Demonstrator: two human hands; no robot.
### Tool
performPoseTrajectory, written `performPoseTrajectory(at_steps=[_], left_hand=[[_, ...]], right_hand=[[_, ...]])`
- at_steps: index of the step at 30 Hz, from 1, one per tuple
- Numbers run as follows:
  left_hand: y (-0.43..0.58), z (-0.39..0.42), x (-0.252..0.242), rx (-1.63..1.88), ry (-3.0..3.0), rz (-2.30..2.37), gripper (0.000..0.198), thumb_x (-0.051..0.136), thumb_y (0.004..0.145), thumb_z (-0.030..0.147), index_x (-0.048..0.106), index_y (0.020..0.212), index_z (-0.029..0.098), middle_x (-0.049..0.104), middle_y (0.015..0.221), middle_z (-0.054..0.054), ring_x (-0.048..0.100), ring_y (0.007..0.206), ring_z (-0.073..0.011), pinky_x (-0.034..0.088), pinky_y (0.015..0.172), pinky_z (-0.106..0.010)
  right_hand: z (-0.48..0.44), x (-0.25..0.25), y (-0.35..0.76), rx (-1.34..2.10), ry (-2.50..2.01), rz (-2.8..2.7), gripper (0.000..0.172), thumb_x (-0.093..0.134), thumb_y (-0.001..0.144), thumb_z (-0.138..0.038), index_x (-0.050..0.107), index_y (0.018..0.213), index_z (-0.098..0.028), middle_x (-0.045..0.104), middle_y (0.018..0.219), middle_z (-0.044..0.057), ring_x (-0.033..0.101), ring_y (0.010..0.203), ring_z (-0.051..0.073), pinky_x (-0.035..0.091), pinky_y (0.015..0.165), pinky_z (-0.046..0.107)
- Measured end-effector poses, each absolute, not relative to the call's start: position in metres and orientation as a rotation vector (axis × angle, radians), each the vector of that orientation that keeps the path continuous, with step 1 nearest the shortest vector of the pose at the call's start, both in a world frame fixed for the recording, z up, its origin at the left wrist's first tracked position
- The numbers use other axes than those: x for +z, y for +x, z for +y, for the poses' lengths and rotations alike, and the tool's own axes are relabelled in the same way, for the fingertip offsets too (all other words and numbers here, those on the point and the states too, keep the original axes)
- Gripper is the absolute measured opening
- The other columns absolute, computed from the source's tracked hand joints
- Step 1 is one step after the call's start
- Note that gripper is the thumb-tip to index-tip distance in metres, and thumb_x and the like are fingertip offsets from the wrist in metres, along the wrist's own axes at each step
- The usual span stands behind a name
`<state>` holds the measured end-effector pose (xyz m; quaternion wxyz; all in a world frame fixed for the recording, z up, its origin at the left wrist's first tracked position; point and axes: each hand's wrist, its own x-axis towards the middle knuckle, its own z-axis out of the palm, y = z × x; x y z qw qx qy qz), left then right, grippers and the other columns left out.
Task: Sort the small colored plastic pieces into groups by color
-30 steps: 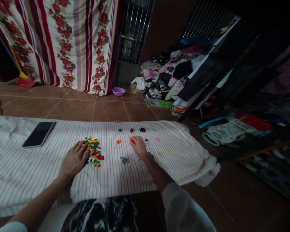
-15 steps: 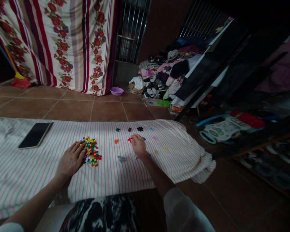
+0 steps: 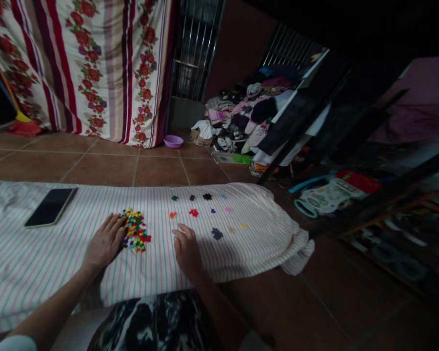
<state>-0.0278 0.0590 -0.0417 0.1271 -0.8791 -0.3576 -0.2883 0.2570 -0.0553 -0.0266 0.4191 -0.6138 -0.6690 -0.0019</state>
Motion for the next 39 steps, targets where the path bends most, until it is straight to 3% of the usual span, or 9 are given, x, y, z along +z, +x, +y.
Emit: performPoseTrajectory(at_steps=[9,16,23,29,39], left_hand=[[-0.028,0.053,-0.047,-0.985,-2.492,-1.339,0.046,0.032,0.095,0.031,0.054,0.133,0.016,0.053,0.146,-0.013,0.034,0.147,-0.0276,0.046,0.111,-0.049],[-0.031,0.044,-0.050,-1.048,-2.454,-1.210,0.034,0.035,0.093,0.027,0.059,0.115,0.017,0.063,0.129,-0.015,0.039,0.144,-0.0293,0.041,0.114,-0.053],[-0.031,0.038,-0.056,-1.119,-2.380,-1.414,0.046,0.033,0.091,0.028,0.050,0.132,0.014,0.063,0.128,-0.018,0.052,0.132,-0.0301,0.049,0.105,-0.050],[-0.026,0.034,-0.050,-1.163,-2.335,-1.491,0.050,0.039,0.088,0.030,0.047,0.137,0.019,0.062,0.129,-0.016,0.061,0.119,-0.0302,0.054,0.095,-0.047],[-0.024,0.025,-0.038,-1.087,-2.393,-1.560,0.042,0.042,0.089,0.033,0.055,0.125,0.018,0.057,0.128,-0.019,0.062,0.108,-0.0306,0.057,0.088,-0.047]], right_hand=[[-0.065,-0.032,0.245,-0.070,-1.656,-1.622,0.037,0.049,0.088,-0.011,0.064,0.122,-0.018,0.054,0.137,0.015,0.048,0.126,0.029,0.045,0.104,0.052],[-0.069,-0.029,0.242,-0.080,-1.672,-1.649,0.036,0.050,0.090,-0.013,0.062,0.122,-0.019,0.055,0.136,0.014,0.047,0.127,0.028,0.043,0.105,0.051],[-0.066,-0.030,0.241,-0.092,-1.661,-1.594,0.032,0.049,0.090,-0.014,0.062,0.119,-0.019,0.056,0.134,0.013,0.047,0.126,0.028,0.042,0.106,0.051],[-0.066,-0.029,0.239,-0.082,-1.671,-1.576,0.032,0.047,0.091,-0.014,0.062,0.119,-0.019,0.057,0.134,0.013,0.047,0.126,0.028,0.042,0.106,0.052],[-0.067,-0.030,0.240,-0.093,-1.673,-1.565,0.029,0.047,0.093,-0.014,0.062,0.118,-0.019,0.058,0.132,0.013,0.048,0.126,0.026,0.042,0.107,0.048]])
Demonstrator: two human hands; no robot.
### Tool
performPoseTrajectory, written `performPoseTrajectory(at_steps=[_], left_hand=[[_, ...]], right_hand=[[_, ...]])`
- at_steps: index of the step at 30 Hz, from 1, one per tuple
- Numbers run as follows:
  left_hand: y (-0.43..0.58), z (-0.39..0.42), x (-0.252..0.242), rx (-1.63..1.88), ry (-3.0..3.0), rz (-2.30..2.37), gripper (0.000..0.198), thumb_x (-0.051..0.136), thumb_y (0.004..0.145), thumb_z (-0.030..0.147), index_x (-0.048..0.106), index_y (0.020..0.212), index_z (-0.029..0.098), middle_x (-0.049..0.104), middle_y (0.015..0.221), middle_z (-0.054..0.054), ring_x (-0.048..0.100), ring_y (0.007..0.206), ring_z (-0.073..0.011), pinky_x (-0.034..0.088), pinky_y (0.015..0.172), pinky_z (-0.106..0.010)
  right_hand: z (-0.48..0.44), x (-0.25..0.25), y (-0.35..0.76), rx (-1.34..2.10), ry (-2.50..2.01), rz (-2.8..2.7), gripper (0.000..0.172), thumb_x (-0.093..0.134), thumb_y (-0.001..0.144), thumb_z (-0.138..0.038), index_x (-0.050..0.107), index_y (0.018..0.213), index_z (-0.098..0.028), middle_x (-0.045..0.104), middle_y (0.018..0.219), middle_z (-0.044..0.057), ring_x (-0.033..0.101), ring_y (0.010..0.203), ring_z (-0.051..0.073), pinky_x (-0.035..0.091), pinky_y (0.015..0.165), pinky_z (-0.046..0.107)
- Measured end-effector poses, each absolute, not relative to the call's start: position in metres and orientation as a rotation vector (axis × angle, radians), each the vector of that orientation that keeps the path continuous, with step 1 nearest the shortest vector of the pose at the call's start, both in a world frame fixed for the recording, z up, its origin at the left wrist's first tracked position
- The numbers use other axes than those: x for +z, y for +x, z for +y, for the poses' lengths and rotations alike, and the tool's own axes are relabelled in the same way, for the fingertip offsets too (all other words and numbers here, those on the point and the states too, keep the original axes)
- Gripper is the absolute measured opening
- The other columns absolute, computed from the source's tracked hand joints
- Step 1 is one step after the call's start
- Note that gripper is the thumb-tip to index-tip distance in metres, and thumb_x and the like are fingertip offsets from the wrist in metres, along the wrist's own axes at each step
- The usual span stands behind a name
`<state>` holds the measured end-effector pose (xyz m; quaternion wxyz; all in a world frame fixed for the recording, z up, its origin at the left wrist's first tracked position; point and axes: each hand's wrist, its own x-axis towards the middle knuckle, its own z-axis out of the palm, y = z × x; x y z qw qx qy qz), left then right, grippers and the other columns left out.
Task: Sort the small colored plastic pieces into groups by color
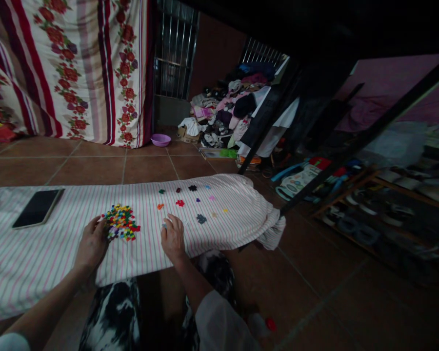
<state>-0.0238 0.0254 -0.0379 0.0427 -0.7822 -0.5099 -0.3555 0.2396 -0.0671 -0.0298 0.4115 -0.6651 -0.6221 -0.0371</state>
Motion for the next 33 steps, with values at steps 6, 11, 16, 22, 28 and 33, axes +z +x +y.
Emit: performPoseTrajectory(at_steps=[6,11,16,22,28,33], left_hand=[[-0.024,0.023,-0.034,-1.051,-2.394,-1.608,0.046,0.038,0.090,0.033,0.056,0.124,0.009,0.058,0.124,-0.024,0.060,0.111,-0.0340,0.055,0.091,-0.049],[-0.022,0.019,-0.027,-0.999,-2.362,-1.623,0.042,0.036,0.092,0.033,0.058,0.122,0.014,0.059,0.122,-0.020,0.060,0.110,-0.0319,0.055,0.086,-0.045],[-0.020,0.013,-0.017,-0.906,-2.350,-1.616,0.037,0.039,0.092,0.032,0.060,0.119,0.018,0.060,0.121,-0.016,0.057,0.111,-0.0306,0.053,0.087,-0.044],[-0.017,0.007,-0.007,-0.725,-2.341,-1.787,0.038,0.041,0.092,0.031,0.061,0.119,0.015,0.060,0.116,-0.016,0.055,0.112,-0.0294,0.052,0.086,-0.040],[-0.019,0.011,-0.013,-0.749,-2.389,-1.817,0.035,0.041,0.092,0.027,0.062,0.117,0.014,0.061,0.103,-0.013,0.057,0.099,-0.0245,0.051,0.086,-0.035],[-0.019,0.015,-0.020,-0.818,-2.399,-1.822,0.035,0.040,0.092,0.025,0.062,0.116,0.014,0.061,0.103,-0.012,0.058,0.098,-0.0239,0.051,0.087,-0.035]], right_hand=[[-0.067,-0.030,0.239,-0.087,-1.683,-1.551,0.029,0.049,0.092,-0.013,0.063,0.117,-0.018,0.059,0.131,0.012,0.048,0.126,0.026,0.042,0.107,0.047],[-0.068,-0.030,0.241,-0.092,-1.648,-1.599,0.029,0.049,0.092,-0.013,0.066,0.114,-0.019,0.060,0.129,0.010,0.049,0.124,0.024,0.043,0.107,0.045],[-0.069,-0.032,0.244,-0.104,-1.527,-1.824,0.026,0.055,0.093,-0.015,0.069,0.113,-0.025,0.064,0.129,0.004,0.048,0.125,0.022,0.044,0.106,0.042],[-0.066,-0.044,0.246,-0.154,-1.439,-1.998,0.026,0.058,0.093,-0.014,0.071,0.115,-0.024,0.068,0.125,0.004,0.050,0.121,0.022,0.049,0.101,0.039],[-0.084,-0.059,0.243,-0.141,-1.281,-2.039,0.031,0.053,0.094,-0.011,0.070,0.119,-0.019,0.070,0.118,0.008,0.054,0.116,0.022,0.052,0.100,0.037],[-0.089,-0.061,0.240,-0.109,-1.303,-1.898,0.034,0.046,0.095,-0.009,0.072,0.115,-0.019,0.071,0.114,0.008,0.056,0.112,0.023,0.053,0.099,0.040]])
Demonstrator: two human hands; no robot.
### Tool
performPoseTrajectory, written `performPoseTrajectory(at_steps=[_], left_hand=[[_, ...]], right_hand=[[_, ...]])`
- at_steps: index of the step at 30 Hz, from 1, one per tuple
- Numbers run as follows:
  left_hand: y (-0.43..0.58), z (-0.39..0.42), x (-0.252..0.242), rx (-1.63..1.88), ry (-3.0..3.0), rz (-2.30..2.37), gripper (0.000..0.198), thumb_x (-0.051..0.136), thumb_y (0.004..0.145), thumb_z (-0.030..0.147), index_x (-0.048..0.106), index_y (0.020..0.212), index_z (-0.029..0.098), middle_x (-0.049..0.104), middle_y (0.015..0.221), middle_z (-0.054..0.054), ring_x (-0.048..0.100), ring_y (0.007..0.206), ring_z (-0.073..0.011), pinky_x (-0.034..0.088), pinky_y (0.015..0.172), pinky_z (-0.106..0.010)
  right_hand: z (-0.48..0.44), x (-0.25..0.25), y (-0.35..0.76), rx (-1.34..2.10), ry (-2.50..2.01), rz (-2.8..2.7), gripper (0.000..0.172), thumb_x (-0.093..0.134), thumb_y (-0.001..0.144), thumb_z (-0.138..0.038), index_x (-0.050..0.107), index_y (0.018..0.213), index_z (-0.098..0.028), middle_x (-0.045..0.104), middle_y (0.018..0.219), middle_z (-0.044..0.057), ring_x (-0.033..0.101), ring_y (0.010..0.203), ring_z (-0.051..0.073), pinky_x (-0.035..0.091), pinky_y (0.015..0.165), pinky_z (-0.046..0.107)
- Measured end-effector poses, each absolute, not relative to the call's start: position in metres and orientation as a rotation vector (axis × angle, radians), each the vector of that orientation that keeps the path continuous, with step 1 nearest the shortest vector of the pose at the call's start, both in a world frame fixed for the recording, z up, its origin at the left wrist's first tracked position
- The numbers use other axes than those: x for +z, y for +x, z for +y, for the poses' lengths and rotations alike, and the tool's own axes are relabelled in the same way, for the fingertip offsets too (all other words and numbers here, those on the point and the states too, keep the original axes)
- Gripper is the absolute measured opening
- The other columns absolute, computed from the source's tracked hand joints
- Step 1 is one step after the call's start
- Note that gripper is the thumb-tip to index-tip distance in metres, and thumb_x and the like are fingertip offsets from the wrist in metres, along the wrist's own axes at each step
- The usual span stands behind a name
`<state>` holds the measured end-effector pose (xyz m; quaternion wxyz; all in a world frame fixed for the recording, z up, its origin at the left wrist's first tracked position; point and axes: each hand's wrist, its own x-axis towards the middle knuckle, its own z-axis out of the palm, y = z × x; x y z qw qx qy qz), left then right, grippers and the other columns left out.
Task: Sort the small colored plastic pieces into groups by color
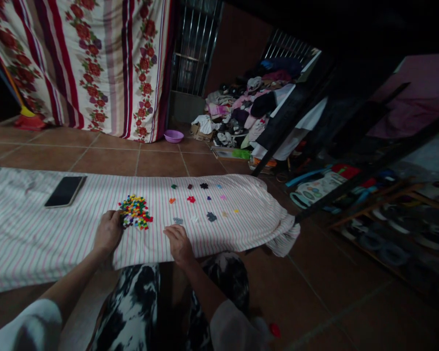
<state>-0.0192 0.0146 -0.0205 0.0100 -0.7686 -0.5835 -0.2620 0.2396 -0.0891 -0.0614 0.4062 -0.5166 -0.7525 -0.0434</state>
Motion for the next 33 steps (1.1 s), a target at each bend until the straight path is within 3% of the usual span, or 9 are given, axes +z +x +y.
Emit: performPoseTrajectory(at_steps=[8,13,17,23,29,33], left_hand=[[-0.016,0.007,-0.025,-0.929,-2.344,-1.866,0.036,0.039,0.089,0.018,0.059,0.119,0.015,0.061,0.118,-0.015,0.058,0.107,-0.0241,0.050,0.094,-0.038],[-0.015,0.000,-0.020,-0.864,-2.295,-1.900,0.033,0.036,0.089,0.015,0.059,0.113,0.012,0.063,0.116,-0.016,0.052,0.122,-0.0282,0.040,0.106,-0.043],[-0.010,-0.006,-0.015,-0.810,-2.229,-1.969,0.030,0.033,0.092,0.018,0.059,0.105,0.012,0.064,0.110,-0.017,0.054,0.116,-0.0307,0.041,0.101,-0.046],[-0.006,-0.009,-0.013,-0.753,-2.195,-2.010,0.029,0.034,0.092,0.017,0.059,0.107,0.014,0.063,0.116,-0.017,0.053,0.118,-0.0306,0.040,0.099,-0.045],[-0.005,-0.010,-0.007,-0.721,-2.206,-2.018,0.027,0.037,0.091,0.016,0.058,0.107,0.014,0.063,0.111,-0.016,0.056,0.109,-0.0286,0.041,0.093,-0.043],[-0.004,-0.011,-0.005,-0.726,-2.204,-2.027,0.026,0.038,0.090,0.016,0.059,0.107,0.014,0.063,0.110,-0.015,0.056,0.108,-0.0285,0.041,0.093,-0.042]], right_hand=[[-0.093,-0.057,0.239,-0.082,-1.374,-1.744,0.039,0.040,0.091,-0.006,0.072,0.110,-0.018,0.071,0.110,0.010,0.058,0.110,0.023,0.052,0.099,0.044],[-0.098,-0.058,0.241,-0.049,-1.378,-1.775,0.041,0.038,0.088,-0.004,0.072,0.107,-0.016,0.072,0.107,0.012,0.057,0.109,0.024,0.052,0.098,0.044],[-0.095,-0.055,0.238,-0.037,-1.434,-1.765,0.038,0.041,0.090,-0.006,0.073,0.105,-0.020,0.071,0.104,0.009,0.060,0.106,0.022,0.051,0.097,0.042],[-0.076,-0.042,0.219,0.117,-1.501,-1.718,0.028,0.047,0.092,-0.015,0.072,0.105,-0.021,0.067,0.099,0.007,0.064,0.094,0.019,0.053,0.088,0.032],[-0.048,-0.029,0.195,0.226,-1.649,-1.752,0.026,0.052,0.090,-0.015,0.069,0.109,-0.022,0.066,0.103,0.006,0.064,0.095,0.018,0.051,0.088,0.029],[-0.035,-0.026,0.185,0.182,-1.741,-1.768,0.019,0.056,0.089,-0.017,0.067,0.103,-0.025,0.067,0.098,0.004,0.065,0.094,0.019,0.050,0.080,0.027]])
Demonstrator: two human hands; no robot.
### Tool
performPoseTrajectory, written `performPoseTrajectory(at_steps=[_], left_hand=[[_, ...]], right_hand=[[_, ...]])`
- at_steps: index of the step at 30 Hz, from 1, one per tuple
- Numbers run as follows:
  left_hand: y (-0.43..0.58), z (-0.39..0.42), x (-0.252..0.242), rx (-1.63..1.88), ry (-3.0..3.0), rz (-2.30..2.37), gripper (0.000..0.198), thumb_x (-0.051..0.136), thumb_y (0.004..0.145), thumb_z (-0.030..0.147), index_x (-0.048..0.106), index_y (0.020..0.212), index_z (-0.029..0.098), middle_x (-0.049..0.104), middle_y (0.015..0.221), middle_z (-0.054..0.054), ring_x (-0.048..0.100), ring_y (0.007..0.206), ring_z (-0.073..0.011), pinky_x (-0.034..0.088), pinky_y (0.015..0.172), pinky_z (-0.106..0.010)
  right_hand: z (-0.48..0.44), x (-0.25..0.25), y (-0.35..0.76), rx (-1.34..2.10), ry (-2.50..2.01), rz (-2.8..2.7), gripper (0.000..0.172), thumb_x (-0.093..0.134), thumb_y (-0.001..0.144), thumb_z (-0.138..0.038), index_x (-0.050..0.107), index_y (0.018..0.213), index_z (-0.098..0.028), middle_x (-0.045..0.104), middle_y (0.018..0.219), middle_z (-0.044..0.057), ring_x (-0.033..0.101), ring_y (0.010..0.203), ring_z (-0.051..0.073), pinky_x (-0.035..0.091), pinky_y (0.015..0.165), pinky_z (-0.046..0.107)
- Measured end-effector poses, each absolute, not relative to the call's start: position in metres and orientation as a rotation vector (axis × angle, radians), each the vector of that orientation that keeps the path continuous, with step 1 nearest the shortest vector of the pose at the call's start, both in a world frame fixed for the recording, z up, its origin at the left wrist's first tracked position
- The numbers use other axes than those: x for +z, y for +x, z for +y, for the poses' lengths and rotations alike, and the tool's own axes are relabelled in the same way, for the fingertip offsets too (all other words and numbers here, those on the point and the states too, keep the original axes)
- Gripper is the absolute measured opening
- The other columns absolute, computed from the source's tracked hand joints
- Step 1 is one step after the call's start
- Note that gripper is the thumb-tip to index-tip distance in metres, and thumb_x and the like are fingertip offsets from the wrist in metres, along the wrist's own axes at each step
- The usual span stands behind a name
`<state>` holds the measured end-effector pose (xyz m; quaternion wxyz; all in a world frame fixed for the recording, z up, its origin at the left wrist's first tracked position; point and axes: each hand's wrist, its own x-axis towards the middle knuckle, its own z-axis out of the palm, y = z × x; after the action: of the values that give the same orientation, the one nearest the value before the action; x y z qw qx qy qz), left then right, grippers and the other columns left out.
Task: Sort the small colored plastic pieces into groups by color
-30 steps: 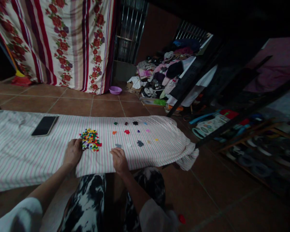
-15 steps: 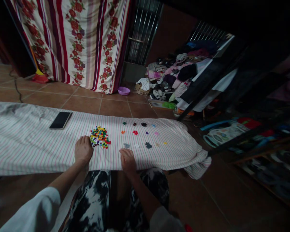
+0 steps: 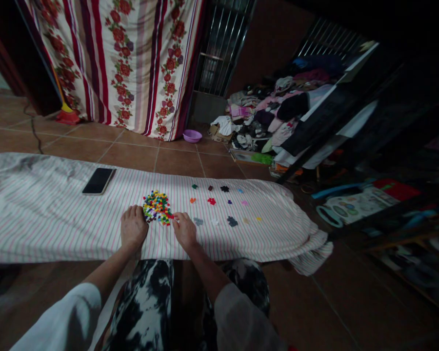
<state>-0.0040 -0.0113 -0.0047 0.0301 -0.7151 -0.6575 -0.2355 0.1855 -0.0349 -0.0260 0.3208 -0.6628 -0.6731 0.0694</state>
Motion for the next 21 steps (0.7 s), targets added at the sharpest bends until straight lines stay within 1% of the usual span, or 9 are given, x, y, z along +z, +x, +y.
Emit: performPoseTrajectory(at_steps=[3,6,10,15,18,21], left_hand=[[-0.0037,-0.0110,-0.0047,-0.733,-2.205,-2.030,0.028,0.039,0.090,0.015,0.059,0.108,0.013,0.063,0.110,-0.016,0.055,0.110,-0.0288,0.040,0.093,-0.043],[-0.0036,-0.0106,-0.0056,-0.742,-2.204,-2.033,0.030,0.039,0.089,0.015,0.059,0.111,0.013,0.063,0.112,-0.017,0.055,0.110,-0.0292,0.040,0.094,-0.044],[-0.0036,-0.0109,-0.0058,-0.738,-2.206,-2.037,0.030,0.038,0.090,0.016,0.058,0.112,0.013,0.063,0.116,-0.017,0.054,0.112,-0.0294,0.039,0.096,-0.044],[-0.0039,-0.0114,-0.0046,-0.713,-2.214,-2.041,0.029,0.037,0.090,0.015,0.058,0.110,0.012,0.063,0.117,-0.017,0.054,0.112,-0.0296,0.039,0.096,-0.043],[-0.0046,-0.0110,-0.0054,-0.712,-2.210,-2.027,0.029,0.038,0.089,0.015,0.057,0.110,0.012,0.063,0.119,-0.017,0.053,0.115,-0.0300,0.039,0.097,-0.043],[-0.0050,-0.0106,-0.0063,-0.715,-2.206,-2.007,0.027,0.038,0.089,0.016,0.057,0.108,0.013,0.064,0.117,-0.016,0.053,0.115,-0.0300,0.039,0.095,-0.042]], right_hand=[[-0.0304,-0.0280,0.1843,0.132,-1.764,-1.766,0.016,0.059,0.088,-0.016,0.066,0.097,-0.027,0.067,0.092,0.002,0.065,0.087,0.018,0.048,0.072,0.026],[-0.0301,-0.0316,0.1861,0.089,-1.727,-1.782,0.011,0.058,0.091,-0.019,0.065,0.094,-0.027,0.067,0.091,0.002,0.064,0.083,0.017,0.046,0.069,0.025],[-0.0326,-0.0325,0.1874,0.079,-1.716,-1.783,0.008,0.058,0.092,-0.022,0.065,0.093,-0.026,0.067,0.091,0.002,0.064,0.083,0.016,0.046,0.069,0.024],[-0.0362,-0.0290,0.1869,0.125,-1.725,-1.728,0.004,0.061,0.088,-0.021,0.064,0.089,-0.023,0.067,0.089,0.002,0.064,0.079,0.015,0.047,0.071,0.024],[-0.0379,-0.0305,0.1885,0.167,-1.645,-1.690,0.006,0.058,0.085,-0.018,0.062,0.088,-0.021,0.065,0.084,0.001,0.063,0.073,0.014,0.048,0.073,0.025],[-0.0382,-0.0332,0.1915,0.203,-1.566,-1.633,0.008,0.054,0.083,-0.017,0.060,0.086,-0.021,0.064,0.078,0.000,0.061,0.069,0.014,0.049,0.070,0.025]])
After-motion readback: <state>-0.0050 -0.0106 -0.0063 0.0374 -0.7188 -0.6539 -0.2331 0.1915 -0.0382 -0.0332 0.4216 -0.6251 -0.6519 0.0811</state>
